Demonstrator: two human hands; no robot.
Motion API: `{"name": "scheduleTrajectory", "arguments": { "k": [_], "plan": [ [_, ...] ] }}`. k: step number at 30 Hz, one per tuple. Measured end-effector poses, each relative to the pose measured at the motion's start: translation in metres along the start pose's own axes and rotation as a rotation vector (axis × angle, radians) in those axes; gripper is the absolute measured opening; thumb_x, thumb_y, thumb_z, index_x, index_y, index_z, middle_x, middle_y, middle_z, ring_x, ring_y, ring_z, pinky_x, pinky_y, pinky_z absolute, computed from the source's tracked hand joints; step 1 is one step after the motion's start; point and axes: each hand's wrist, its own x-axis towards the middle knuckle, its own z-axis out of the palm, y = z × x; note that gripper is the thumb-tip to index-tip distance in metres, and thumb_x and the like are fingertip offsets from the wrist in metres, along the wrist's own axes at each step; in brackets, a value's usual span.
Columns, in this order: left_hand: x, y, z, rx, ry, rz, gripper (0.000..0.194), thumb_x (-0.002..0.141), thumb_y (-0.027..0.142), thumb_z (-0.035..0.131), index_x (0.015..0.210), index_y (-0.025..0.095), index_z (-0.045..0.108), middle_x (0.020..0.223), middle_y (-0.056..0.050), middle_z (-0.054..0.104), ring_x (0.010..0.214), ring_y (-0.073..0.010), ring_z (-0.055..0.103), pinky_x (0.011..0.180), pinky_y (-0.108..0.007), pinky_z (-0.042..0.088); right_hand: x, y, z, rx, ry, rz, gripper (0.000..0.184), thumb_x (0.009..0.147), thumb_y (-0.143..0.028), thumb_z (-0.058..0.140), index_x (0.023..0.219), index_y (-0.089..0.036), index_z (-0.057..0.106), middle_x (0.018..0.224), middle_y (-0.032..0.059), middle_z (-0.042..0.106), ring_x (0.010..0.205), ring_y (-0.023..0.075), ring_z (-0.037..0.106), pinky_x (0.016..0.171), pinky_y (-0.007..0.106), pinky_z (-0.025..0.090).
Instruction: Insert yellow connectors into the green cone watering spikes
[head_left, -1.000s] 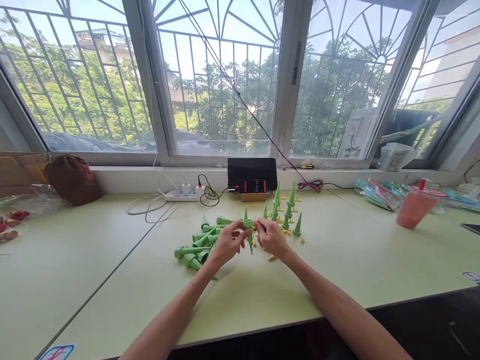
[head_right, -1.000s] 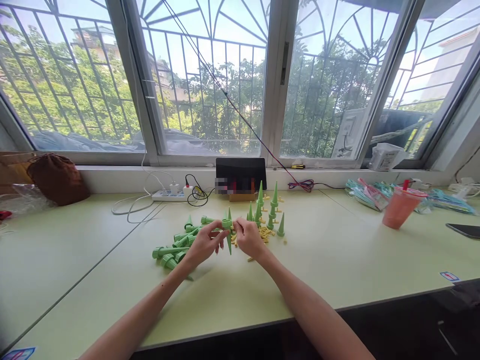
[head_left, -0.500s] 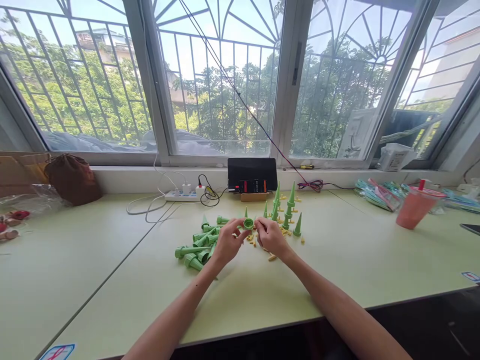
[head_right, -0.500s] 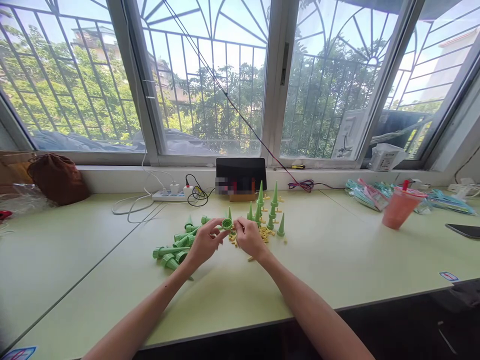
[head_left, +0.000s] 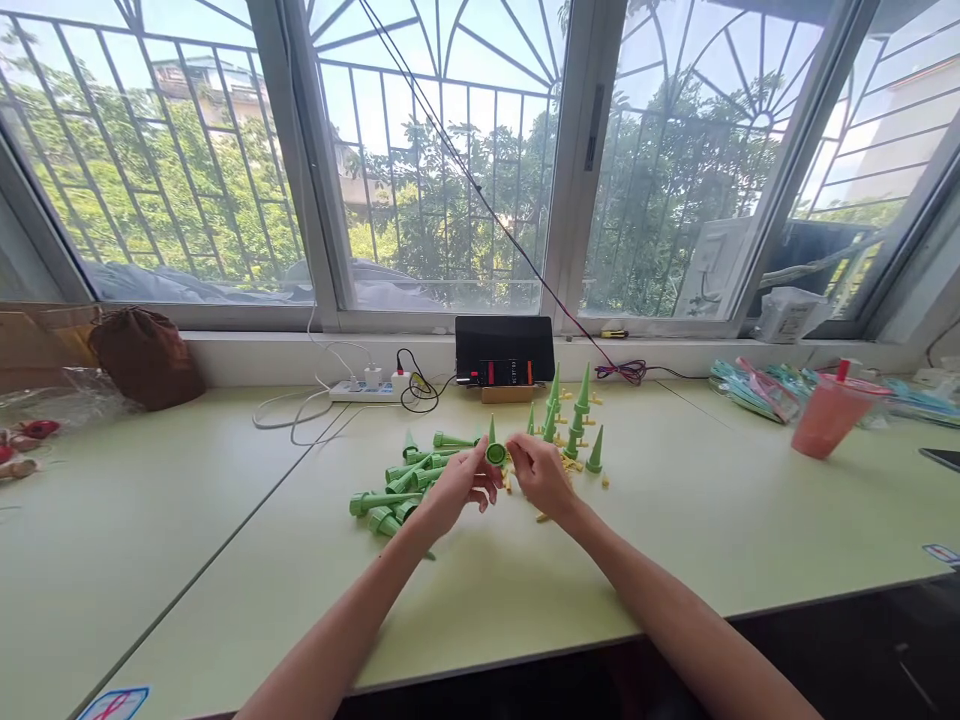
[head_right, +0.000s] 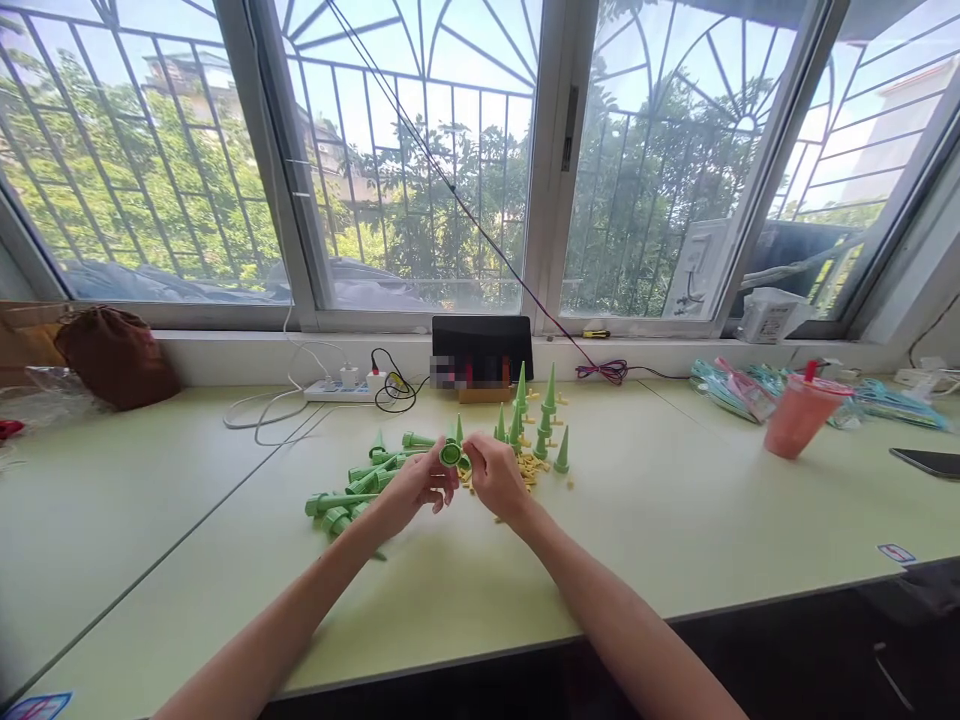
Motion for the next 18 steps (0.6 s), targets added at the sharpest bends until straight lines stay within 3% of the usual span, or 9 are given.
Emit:
{"name": "scheduleTrajectory", "arguments": {
  "k": [10,18],
  "plan": [
    [-0.0041,0.0026,-0.0028,-0.094,-0.085,0.037,0.038,0.08,0.051,0.059,0.082,0.013,0.058,0.076,-0.004,0.059,0.054,-0.0096,0.055,0.042,-0.02,0.04,0.0013,-0.0004,0.0,0.003,-0.042,-0.035,0.03,0.095,-0.027,0.036,0.072,-0.018,0.052,0.064,-0.0008,0.05,0.058,0.0117,0.042,0.057,0.022,0.032],
    [-0.0047,0.0034,-0.0047,0.153,-0.014,0.172,0.038,0.078,0.051,0.062,0.073,0.015,0.053,0.06,0.003,0.045,0.053,-0.0113,0.054,0.041,-0.021,0.042,0.0003,0.0042,0.0028,-0.027,-0.062,-0.012,0.032,0.094,-0.027,0.038,0.064,-0.018,0.042,0.057,-0.0035,0.041,0.053,0.0103,0.034,0.053,0.023,0.026]
  ]
}}
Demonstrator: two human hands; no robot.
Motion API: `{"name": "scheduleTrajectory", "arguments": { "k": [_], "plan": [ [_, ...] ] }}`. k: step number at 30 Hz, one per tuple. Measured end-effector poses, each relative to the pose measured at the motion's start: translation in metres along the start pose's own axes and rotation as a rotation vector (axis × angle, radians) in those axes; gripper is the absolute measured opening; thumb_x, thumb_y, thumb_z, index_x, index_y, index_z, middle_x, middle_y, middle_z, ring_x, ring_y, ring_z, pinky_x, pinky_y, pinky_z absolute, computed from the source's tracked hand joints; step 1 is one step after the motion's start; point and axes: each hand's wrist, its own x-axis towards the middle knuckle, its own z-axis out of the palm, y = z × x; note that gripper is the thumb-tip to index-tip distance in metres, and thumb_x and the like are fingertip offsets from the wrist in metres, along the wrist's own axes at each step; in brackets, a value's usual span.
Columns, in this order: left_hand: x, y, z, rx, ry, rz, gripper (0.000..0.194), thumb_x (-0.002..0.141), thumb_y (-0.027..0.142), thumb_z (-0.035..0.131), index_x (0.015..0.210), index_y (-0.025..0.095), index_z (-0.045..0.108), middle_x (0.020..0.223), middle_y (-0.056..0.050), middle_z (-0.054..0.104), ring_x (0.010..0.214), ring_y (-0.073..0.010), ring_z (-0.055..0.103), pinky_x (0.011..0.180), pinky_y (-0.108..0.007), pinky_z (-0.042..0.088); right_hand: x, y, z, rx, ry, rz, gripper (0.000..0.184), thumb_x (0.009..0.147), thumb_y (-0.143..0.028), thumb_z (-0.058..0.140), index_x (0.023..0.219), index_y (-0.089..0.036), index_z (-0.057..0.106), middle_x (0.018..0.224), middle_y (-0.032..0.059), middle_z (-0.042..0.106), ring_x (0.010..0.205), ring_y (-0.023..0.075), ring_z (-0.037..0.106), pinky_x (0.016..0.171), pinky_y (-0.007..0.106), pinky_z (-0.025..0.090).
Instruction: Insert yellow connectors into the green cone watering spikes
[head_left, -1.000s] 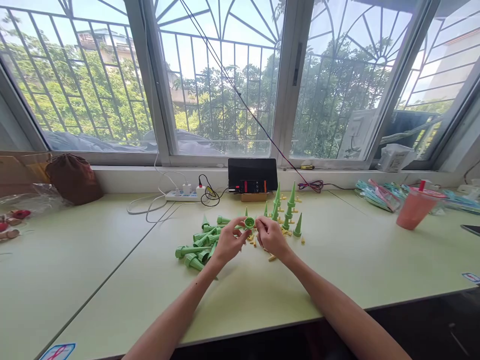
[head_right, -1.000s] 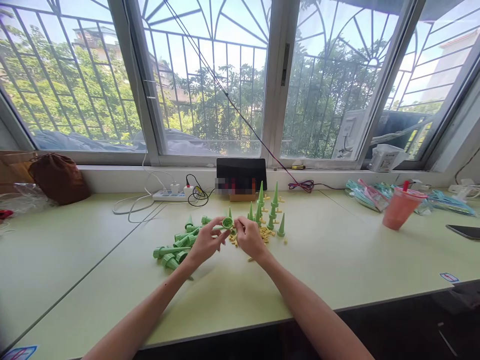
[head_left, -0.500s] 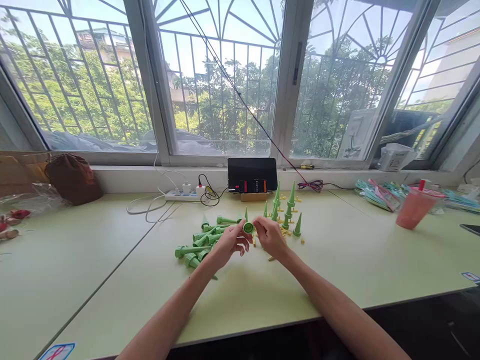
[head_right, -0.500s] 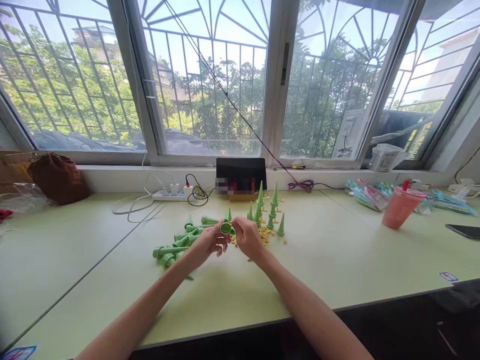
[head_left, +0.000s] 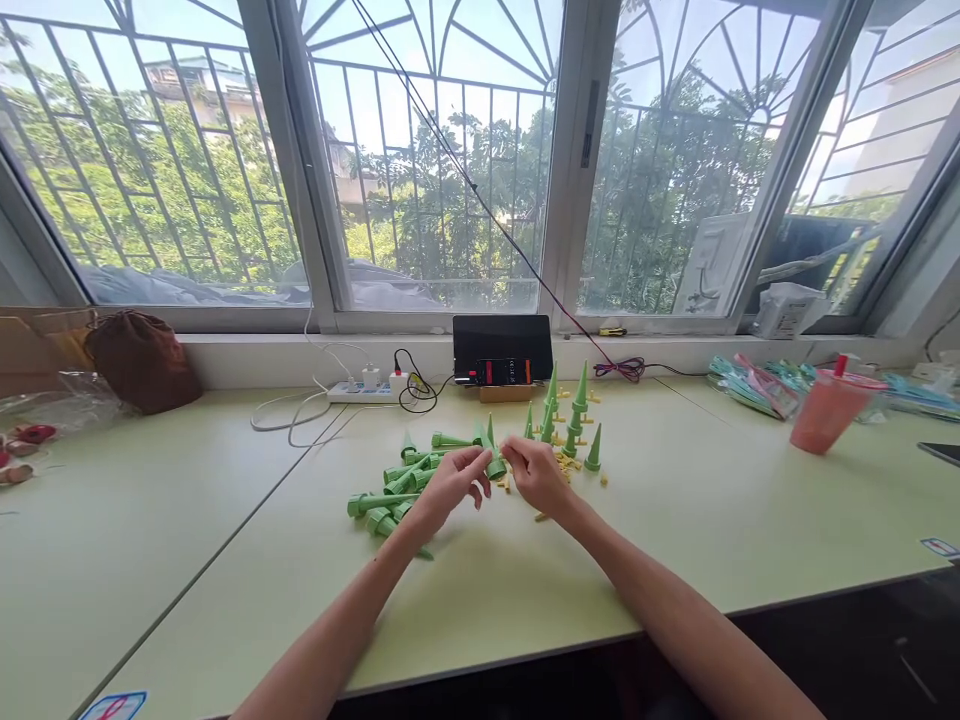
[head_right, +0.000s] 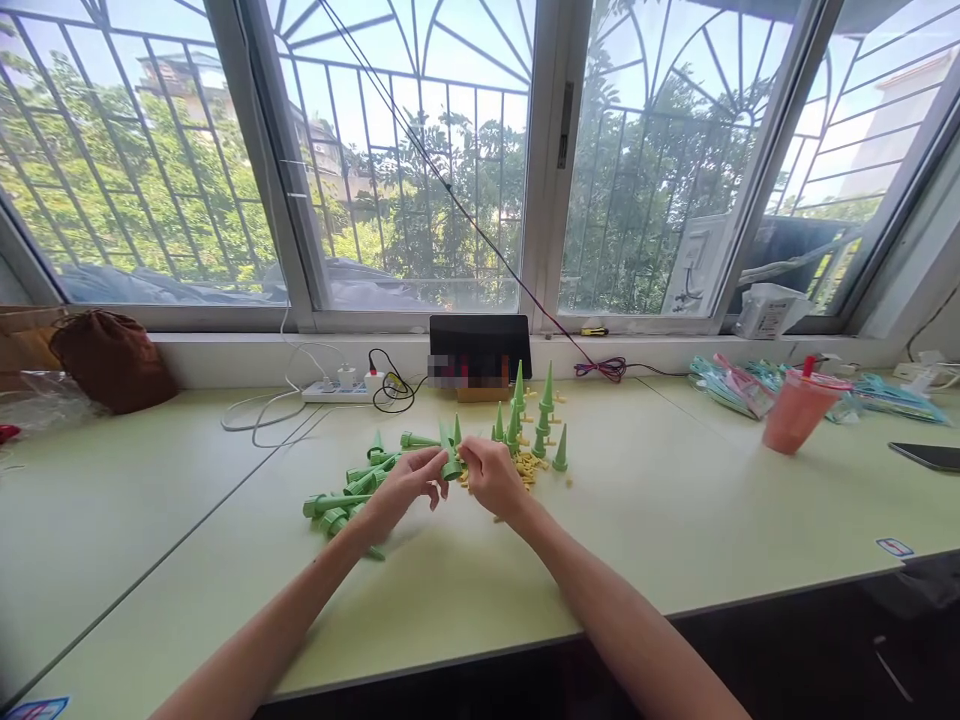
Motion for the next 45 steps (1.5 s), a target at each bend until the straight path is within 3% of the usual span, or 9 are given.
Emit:
{"name": "scheduleTrajectory", "arguments": {
  "k": [7,12,18,25,31,35,39,42,45],
  "plan": [
    [0.001,-0.005,0.001,0.249,0.058,0.139,0.036,0.082,0.05,0.057,0.07,0.017,0.049,0.054,0.004,0.044,0.047,-0.0104,0.053,0.037,-0.02,0.042,0.0,0.004,0.001,-0.014,-0.024,0.035,0.032,0.093,-0.028,0.037,0.062,-0.019,0.037,0.056,-0.0037,0.039,0.052,0.0101,0.033,0.052,0.023,0.025],
    [0.003,-0.014,-0.003,0.464,0.118,0.284,0.032,0.086,0.043,0.052,0.069,0.016,0.052,0.072,0.001,0.048,0.053,-0.008,0.054,0.039,-0.018,0.042,0.0,0.007,0.001,-0.005,-0.037,0.05,0.032,0.093,-0.028,0.037,0.063,-0.019,0.034,0.056,-0.0041,0.038,0.052,0.0096,0.032,0.052,0.023,0.026],
    [0.002,-0.018,-0.008,0.773,0.122,0.514,0.025,0.094,0.033,0.043,0.096,0.019,0.063,0.093,-0.003,0.055,0.055,-0.0054,0.051,0.054,-0.019,0.044,0.0,0.007,0.001,-0.023,-0.04,0.09,0.033,0.092,-0.03,0.038,0.062,-0.019,0.035,0.055,-0.0038,0.038,0.052,0.0099,0.033,0.052,0.024,0.025],
    [-0.002,-0.016,-0.011,0.978,0.129,0.668,0.03,0.096,0.028,0.04,0.12,0.024,0.058,0.105,-0.007,0.055,0.059,-0.0054,0.051,0.06,-0.02,0.041,0.001,0.006,-0.001,0.006,-0.039,0.158,0.035,0.091,-0.032,0.04,0.059,-0.018,0.039,0.053,-0.003,0.041,0.051,0.0104,0.036,0.051,0.024,0.024],
    [-0.001,-0.018,-0.001,0.81,0.156,0.586,0.027,0.094,0.026,0.041,0.111,0.023,0.062,0.101,-0.006,0.059,0.066,-0.0085,0.054,0.059,-0.019,0.042,0.003,0.004,-0.003,0.046,-0.044,0.213,0.034,0.09,-0.032,0.041,0.059,-0.019,0.041,0.047,-0.0039,0.038,0.048,0.0105,0.035,0.05,0.024,0.024],
    [0.0,-0.016,0.005,0.663,0.17,0.478,0.023,0.092,0.03,0.044,0.089,0.018,0.064,0.086,-0.004,0.057,0.063,-0.0094,0.054,0.052,-0.018,0.042,0.003,0.004,-0.004,0.029,-0.044,0.188,0.034,0.09,-0.032,0.041,0.059,-0.019,0.04,0.048,-0.0038,0.038,0.049,0.0103,0.035,0.05,0.024,0.024],
    [0.002,-0.013,0.007,0.484,0.197,0.302,0.031,0.086,0.039,0.052,0.065,0.016,0.052,0.064,0.0,0.049,0.051,-0.0089,0.05,0.044,-0.018,0.039,0.001,0.004,-0.003,-0.009,-0.029,0.129,0.035,0.091,-0.032,0.04,0.059,-0.019,0.037,0.053,-0.0034,0.038,0.051,0.01,0.034,0.051,0.024,0.024],
    [0.003,-0.011,0.005,0.281,0.122,0.105,0.036,0.082,0.046,0.055,0.063,0.017,0.049,0.05,0.004,0.043,0.042,-0.0094,0.046,0.04,-0.02,0.035,0.0,0.004,-0.002,-0.034,-0.045,0.087,0.034,0.092,-0.031,0.04,0.06,-0.019,0.035,0.053,-0.0037,0.036,0.051,0.0098,0.032,0.051,0.024,0.024],
    [0.002,-0.011,0.0,0.05,0.001,-0.042,0.037,0.08,0.051,0.057,0.07,0.015,0.054,0.051,0.004,0.044,0.042,-0.0086,0.045,0.041,-0.021,0.035,-0.001,0.004,0.0,-0.036,-0.071,0.052,0.033,0.092,-0.03,0.039,0.061,-0.019,0.034,0.054,-0.0038,0.037,0.051,0.0097,0.031,0.052,0.024,0.024]
  ]
}}
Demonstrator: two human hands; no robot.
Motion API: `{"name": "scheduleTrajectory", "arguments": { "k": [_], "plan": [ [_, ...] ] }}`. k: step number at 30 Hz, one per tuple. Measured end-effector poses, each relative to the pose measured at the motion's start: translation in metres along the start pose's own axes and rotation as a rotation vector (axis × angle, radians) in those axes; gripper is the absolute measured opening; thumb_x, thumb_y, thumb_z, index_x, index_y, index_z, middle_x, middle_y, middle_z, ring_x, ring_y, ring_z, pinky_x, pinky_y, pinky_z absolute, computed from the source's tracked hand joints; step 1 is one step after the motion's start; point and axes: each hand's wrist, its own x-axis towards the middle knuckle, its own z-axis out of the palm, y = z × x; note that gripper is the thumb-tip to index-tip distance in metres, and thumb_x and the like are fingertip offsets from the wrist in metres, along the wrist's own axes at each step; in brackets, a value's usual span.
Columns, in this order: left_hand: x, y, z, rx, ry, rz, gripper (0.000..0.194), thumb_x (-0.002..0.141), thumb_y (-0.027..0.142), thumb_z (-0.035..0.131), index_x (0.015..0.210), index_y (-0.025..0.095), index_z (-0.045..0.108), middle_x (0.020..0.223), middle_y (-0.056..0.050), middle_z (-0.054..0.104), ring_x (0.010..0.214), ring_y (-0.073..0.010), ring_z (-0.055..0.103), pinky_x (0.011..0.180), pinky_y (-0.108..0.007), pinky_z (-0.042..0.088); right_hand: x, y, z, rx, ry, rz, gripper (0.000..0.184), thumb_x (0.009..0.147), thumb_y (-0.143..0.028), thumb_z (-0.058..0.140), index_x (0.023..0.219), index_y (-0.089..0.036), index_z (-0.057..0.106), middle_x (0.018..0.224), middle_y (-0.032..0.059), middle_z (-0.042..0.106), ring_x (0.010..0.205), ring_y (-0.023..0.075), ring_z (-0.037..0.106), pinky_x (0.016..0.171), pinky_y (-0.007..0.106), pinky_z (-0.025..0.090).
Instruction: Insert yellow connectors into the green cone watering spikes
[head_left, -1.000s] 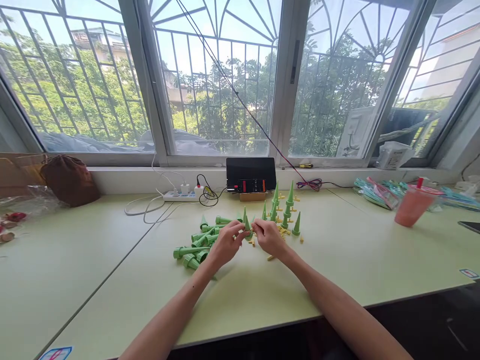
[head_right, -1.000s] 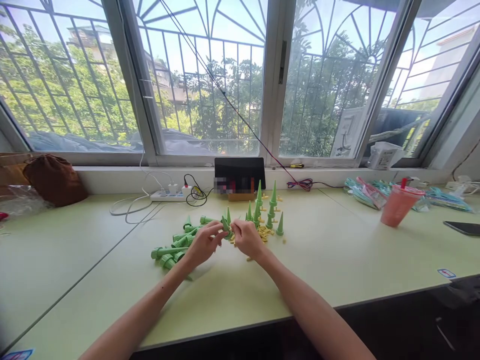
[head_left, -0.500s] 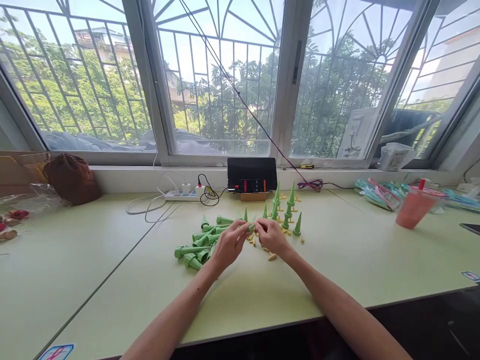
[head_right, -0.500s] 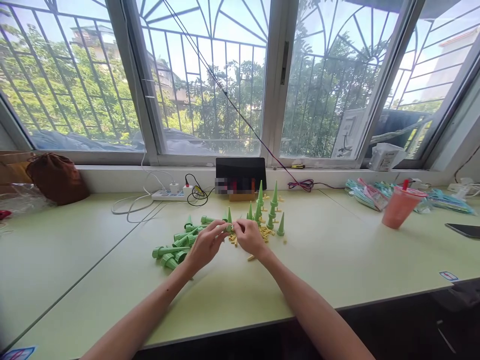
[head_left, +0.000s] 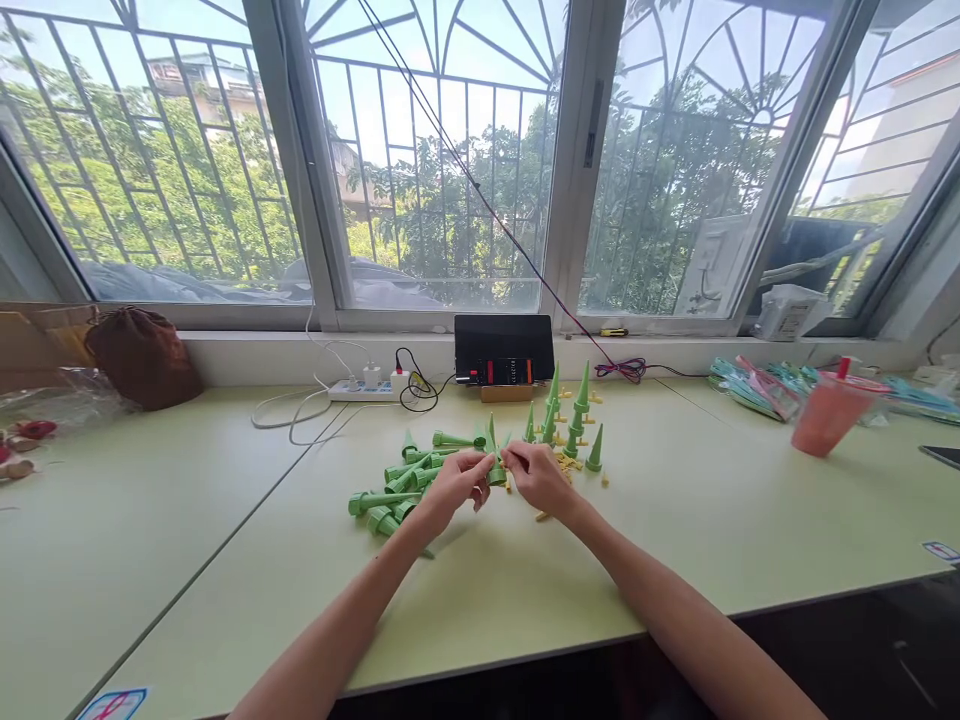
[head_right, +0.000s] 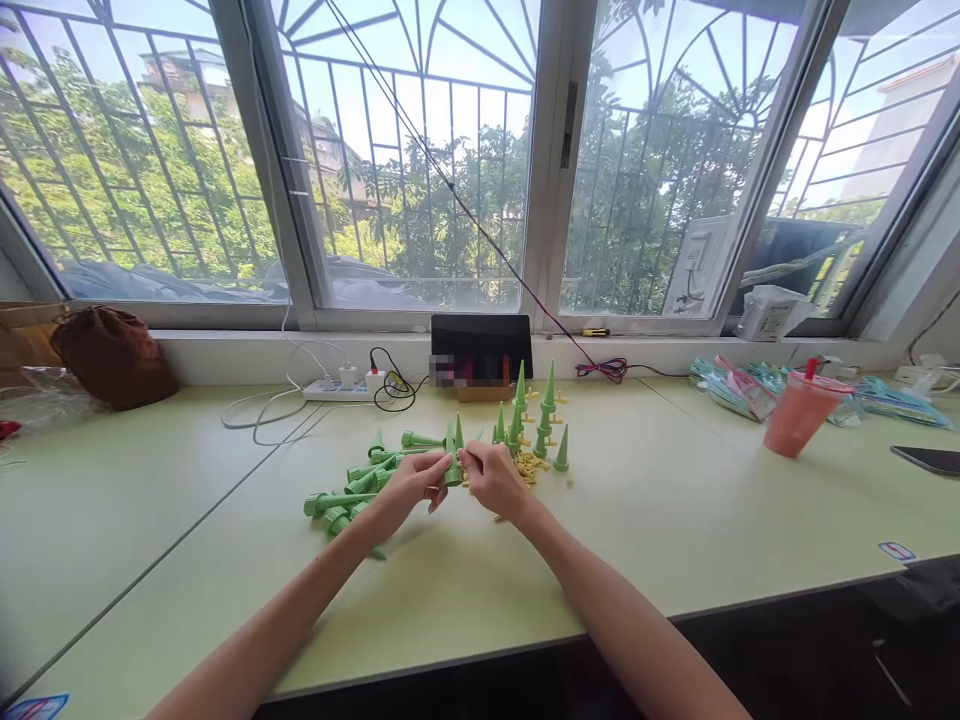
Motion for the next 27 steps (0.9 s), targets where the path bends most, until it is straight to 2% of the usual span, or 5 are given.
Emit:
{"name": "scheduleTrajectory", "arguments": {
  "k": [2,5,18,23,27],
  "plan": [
    [-0.001,0.0,-0.003,-0.109,-0.058,-0.048,0.038,0.079,0.051,0.06,0.073,0.015,0.056,0.056,0.004,0.046,0.044,-0.0072,0.044,0.042,-0.021,0.034,0.0,-0.001,0.0,0.011,-0.012,-0.022,0.033,0.093,-0.029,0.039,0.062,-0.019,0.035,0.055,-0.0035,0.039,0.051,0.0096,0.033,0.053,0.023,0.025],
    [-0.002,0.0,-0.005,-0.153,-0.082,-0.058,0.037,0.078,0.051,0.061,0.075,0.014,0.057,0.06,0.003,0.047,0.045,-0.0061,0.044,0.044,-0.021,0.034,0.0,-0.001,0.001,0.025,-0.018,-0.039,0.032,0.093,-0.029,0.039,0.063,-0.019,0.036,0.055,-0.0034,0.041,0.052,0.0094,0.034,0.053,0.023,0.026],
    [0.0,-0.001,-0.001,0.213,0.089,0.176,0.04,0.083,0.053,0.054,0.067,0.016,0.052,0.047,0.004,0.048,0.04,-0.0081,0.044,0.041,-0.021,0.034,0.001,-0.003,0.0,-0.018,0.004,0.014,0.034,0.092,-0.03,0.039,0.06,-0.019,0.04,0.053,-0.0034,0.038,0.051,0.0101,0.031,0.051,0.024,0.025],
    [0.0,0.001,0.003,0.195,0.102,0.172,0.039,0.083,0.052,0.054,0.07,0.016,0.052,0.049,0.004,0.046,0.041,-0.0083,0.046,0.038,-0.02,0.035,0.002,-0.003,0.002,-0.006,0.03,0.021,0.034,0.092,-0.031,0.039,0.06,-0.019,0.039,0.052,-0.0037,0.037,0.05,0.0098,0.032,0.051,0.023,0.025],
    [0.0,0.005,0.006,0.1,0.083,0.132,0.038,0.082,0.052,0.054,0.073,0.015,0.052,0.06,0.003,0.048,0.048,-0.0086,0.05,0.038,-0.019,0.039,0.0,-0.006,0.003,0.027,0.012,0.034,0.033,0.091,-0.032,0.042,0.061,-0.019,0.04,0.052,-0.0048,0.039,0.048,0.0087,0.033,0.049,0.022,0.025]
  ]
}}
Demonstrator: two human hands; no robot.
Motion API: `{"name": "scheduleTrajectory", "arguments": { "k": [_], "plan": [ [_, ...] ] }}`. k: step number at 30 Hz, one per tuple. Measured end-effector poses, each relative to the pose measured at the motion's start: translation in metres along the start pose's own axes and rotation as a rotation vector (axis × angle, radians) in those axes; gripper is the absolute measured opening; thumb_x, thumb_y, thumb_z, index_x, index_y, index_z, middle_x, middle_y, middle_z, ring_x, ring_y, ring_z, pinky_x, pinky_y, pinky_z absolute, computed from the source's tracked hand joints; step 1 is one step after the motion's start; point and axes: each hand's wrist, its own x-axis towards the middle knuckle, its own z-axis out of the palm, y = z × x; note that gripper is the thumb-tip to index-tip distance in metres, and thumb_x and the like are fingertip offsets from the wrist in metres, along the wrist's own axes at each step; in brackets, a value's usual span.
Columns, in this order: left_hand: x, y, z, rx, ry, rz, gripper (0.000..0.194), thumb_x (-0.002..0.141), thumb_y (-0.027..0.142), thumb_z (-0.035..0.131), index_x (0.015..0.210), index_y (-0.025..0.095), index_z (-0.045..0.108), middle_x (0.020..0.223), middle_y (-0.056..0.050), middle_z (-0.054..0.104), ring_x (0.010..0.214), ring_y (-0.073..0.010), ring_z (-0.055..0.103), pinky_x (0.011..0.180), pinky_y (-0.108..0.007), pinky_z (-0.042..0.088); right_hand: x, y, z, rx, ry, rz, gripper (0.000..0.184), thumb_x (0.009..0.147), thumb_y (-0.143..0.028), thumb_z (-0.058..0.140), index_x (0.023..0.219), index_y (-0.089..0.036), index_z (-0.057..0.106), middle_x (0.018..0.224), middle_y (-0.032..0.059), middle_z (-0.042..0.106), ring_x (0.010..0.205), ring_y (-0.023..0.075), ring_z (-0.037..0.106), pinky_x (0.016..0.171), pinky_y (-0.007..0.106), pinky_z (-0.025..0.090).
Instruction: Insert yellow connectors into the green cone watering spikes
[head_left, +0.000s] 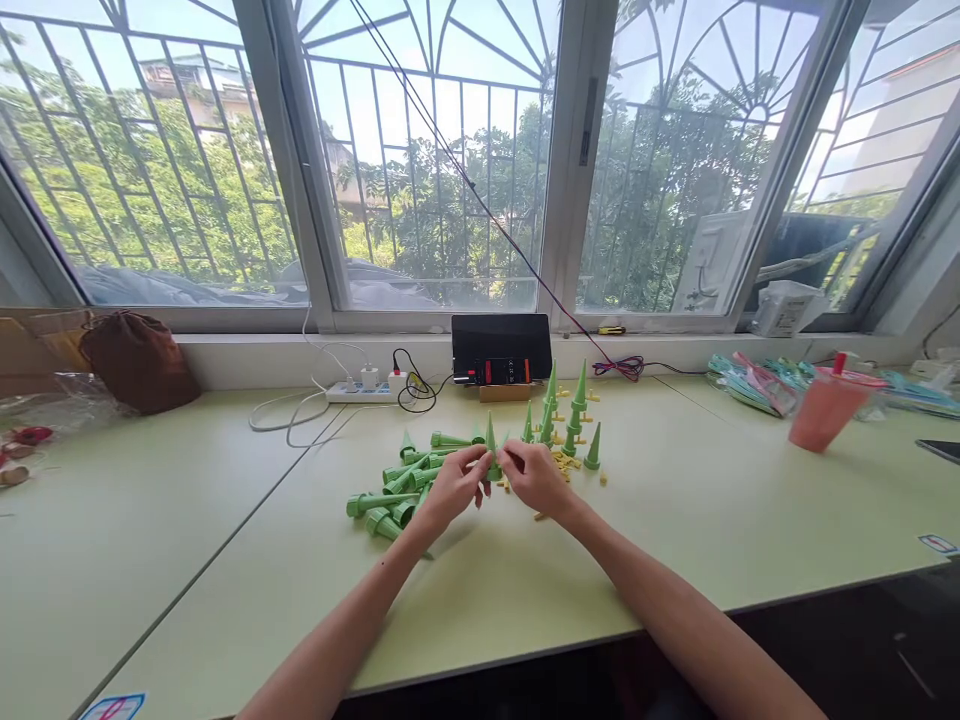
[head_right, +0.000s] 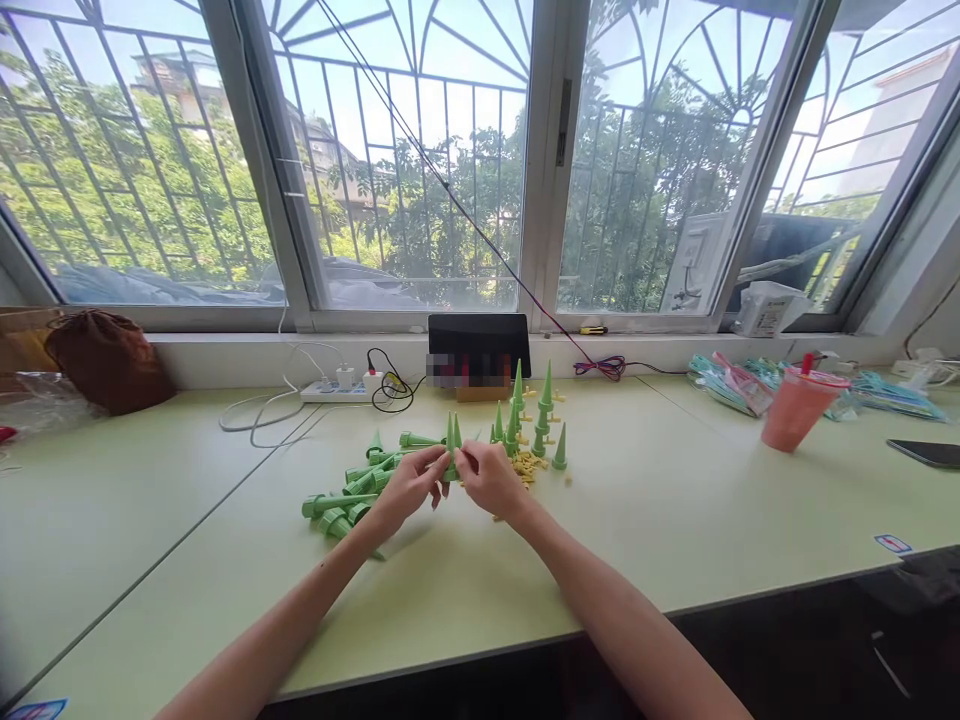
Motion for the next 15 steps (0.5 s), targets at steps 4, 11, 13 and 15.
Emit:
{"name": "scheduleTrajectory", "arguments": {
  "k": [4,11,13,15],
  "plan": [
    [0.0005,-0.0014,0.0,-0.055,-0.051,-0.022,0.036,0.081,0.049,0.054,0.071,0.014,0.051,0.068,0.0,0.049,0.056,-0.009,0.05,0.04,-0.018,0.041,-0.0024,-0.0032,0.0011,0.009,-0.06,-0.008,0.03,0.087,-0.033,0.049,0.062,-0.018,0.043,0.054,-0.0044,0.045,0.05,0.0082,0.037,0.051,0.02,0.028],
    [0.001,-0.0055,-0.0015,-0.11,-0.102,-0.041,0.036,0.081,0.049,0.056,0.074,0.013,0.056,0.066,0.001,0.047,0.056,-0.0084,0.047,0.044,-0.019,0.043,-0.0028,-0.0035,0.0016,-0.003,-0.063,-0.021,0.031,0.086,-0.031,0.051,0.059,-0.018,0.042,0.053,-0.0048,0.043,0.05,0.0079,0.036,0.05,0.021,0.028],
    [0.0009,-0.0055,-0.0015,-0.117,-0.1,-0.044,0.037,0.08,0.05,0.057,0.074,0.013,0.055,0.066,0.001,0.046,0.055,-0.0082,0.046,0.044,-0.019,0.043,-0.0029,-0.0032,0.0015,0.0,-0.067,-0.024,0.031,0.086,-0.031,0.051,0.059,-0.018,0.042,0.053,-0.005,0.042,0.05,0.0079,0.035,0.05,0.021,0.028],
    [0.0008,-0.0057,-0.0014,-0.118,-0.101,-0.049,0.038,0.08,0.051,0.057,0.073,0.014,0.055,0.065,0.001,0.046,0.054,-0.0079,0.046,0.044,-0.019,0.042,-0.0032,-0.003,0.0014,-0.001,-0.075,-0.025,0.031,0.086,-0.03,0.05,0.059,-0.018,0.042,0.053,-0.0051,0.041,0.05,0.008,0.035,0.05,0.021,0.028]
  ]
}}
